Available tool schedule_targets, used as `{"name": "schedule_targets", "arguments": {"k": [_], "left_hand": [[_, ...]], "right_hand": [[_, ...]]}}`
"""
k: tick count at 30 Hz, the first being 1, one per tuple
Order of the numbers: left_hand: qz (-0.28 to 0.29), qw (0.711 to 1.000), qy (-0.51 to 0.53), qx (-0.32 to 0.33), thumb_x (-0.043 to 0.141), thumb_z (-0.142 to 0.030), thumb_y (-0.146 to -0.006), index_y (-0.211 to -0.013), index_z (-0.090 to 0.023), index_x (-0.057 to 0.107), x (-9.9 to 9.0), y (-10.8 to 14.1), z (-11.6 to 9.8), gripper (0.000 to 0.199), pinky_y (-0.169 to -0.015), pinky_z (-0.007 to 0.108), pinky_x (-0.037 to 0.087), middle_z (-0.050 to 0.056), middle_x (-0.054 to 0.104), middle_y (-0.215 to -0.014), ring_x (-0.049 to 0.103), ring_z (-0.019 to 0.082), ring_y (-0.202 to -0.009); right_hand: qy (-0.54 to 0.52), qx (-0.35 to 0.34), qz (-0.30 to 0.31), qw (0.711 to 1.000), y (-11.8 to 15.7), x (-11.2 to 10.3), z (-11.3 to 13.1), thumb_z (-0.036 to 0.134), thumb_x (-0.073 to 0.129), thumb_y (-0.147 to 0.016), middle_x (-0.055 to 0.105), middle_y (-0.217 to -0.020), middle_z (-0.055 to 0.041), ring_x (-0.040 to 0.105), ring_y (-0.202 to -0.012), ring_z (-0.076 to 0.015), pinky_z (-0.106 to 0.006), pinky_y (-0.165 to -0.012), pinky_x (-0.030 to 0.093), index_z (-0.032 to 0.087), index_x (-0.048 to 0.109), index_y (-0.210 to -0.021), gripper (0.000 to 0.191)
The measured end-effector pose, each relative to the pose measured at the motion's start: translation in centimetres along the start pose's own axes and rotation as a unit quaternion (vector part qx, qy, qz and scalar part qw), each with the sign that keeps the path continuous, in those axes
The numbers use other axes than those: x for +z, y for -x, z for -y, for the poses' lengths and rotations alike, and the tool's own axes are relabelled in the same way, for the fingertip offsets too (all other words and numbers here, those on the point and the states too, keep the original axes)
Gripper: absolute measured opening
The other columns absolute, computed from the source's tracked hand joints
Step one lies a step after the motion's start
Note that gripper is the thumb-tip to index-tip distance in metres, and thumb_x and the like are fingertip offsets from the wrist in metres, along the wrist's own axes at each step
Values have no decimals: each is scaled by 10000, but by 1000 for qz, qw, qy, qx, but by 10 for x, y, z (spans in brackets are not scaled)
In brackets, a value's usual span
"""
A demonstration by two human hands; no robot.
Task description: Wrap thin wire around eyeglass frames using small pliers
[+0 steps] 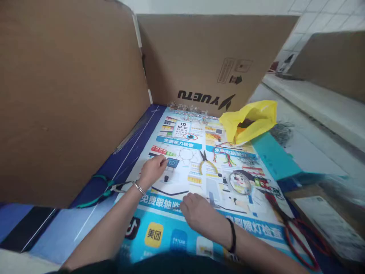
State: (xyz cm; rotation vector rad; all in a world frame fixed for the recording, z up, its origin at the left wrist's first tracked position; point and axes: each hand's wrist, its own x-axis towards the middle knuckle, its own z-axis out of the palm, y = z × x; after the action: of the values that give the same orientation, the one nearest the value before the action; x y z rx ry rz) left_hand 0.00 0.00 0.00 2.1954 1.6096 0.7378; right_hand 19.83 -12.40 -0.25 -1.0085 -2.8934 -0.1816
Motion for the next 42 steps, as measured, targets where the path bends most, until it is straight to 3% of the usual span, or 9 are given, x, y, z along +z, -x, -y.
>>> {"name": "schedule_targets", "arguments": {"k": [6, 10, 14, 18, 25, 36, 42], "left_hand": [[56, 997, 52, 29, 479, -275, -851, -796, -198, 598, -3, 11, -8, 152, -619, 204, 381, -24, 617, -692, 556, 114, -649], [164, 968, 169, 81, 449, -296, -880, -812, -181, 613, -8, 18, -21, 212, -606, 206, 399, -18, 615, -692, 558, 108, -637], [258, 940, 158, 159, 449, -274, -887, -875, -192, 647, -13, 22, -32, 215, -720, 224, 406, 5, 662, -850, 579, 122, -795], [333, 917, 105, 195, 421, -276, -900, -875, -196, 657, -16, 25, -37, 251, -654, 214, 388, 9, 645, -828, 564, 120, -736], [385, 897, 41, 212, 449, -280, -885, -825, -192, 643, -15, 28, -36, 222, -610, 208, 357, 7, 641, -789, 554, 122, -697], [398, 895, 34, 201, 444, -279, -887, -831, -181, 657, -15, 28, -43, 240, -610, 213, 356, 16, 657, -791, 562, 125, -697], [409, 884, 58, 220, 497, -255, -855, -828, -191, 653, -14, 30, -44, 171, -588, 210, 354, -2, 665, -782, 567, 117, -672]], "right_hand": [[-59, 58, 58, 995, 0, -7, -14, 69, 448, -816, 567, -756, -52, 500, -687, -176, -287, -593, 333, 158, 513, -832, 112], [-154, 91, 88, 980, 0, -12, -27, 184, 382, -907, 593, -777, -43, 526, -694, -151, -260, -612, 355, 157, 541, -857, 169], [-266, 98, 65, 957, 1, -8, -39, 207, 380, -922, 634, -916, -60, 565, -860, -160, -261, -752, 406, 163, 588, -970, 218], [-320, 93, 46, 942, 0, -3, -44, 220, 433, -902, 637, -942, -68, 570, -883, -167, -273, -793, 421, 170, 601, -1042, 224], [-363, 95, 49, 926, -2, -10, -43, 177, 457, -885, 629, -907, -51, 563, -855, -152, -253, -761, 424, 181, 616, -1029, 214], [-354, 71, 3, 933, -1, -9, -38, 177, 435, -893, 625, -849, -36, 536, -838, -152, -278, -793, 399, 186, 619, -903, 184], [-348, 127, -38, 928, -3, -8, -36, 140, 458, -869, 614, -802, -32, 534, -784, -143, -255, -720, 414, 178, 598, -832, 150]]}}
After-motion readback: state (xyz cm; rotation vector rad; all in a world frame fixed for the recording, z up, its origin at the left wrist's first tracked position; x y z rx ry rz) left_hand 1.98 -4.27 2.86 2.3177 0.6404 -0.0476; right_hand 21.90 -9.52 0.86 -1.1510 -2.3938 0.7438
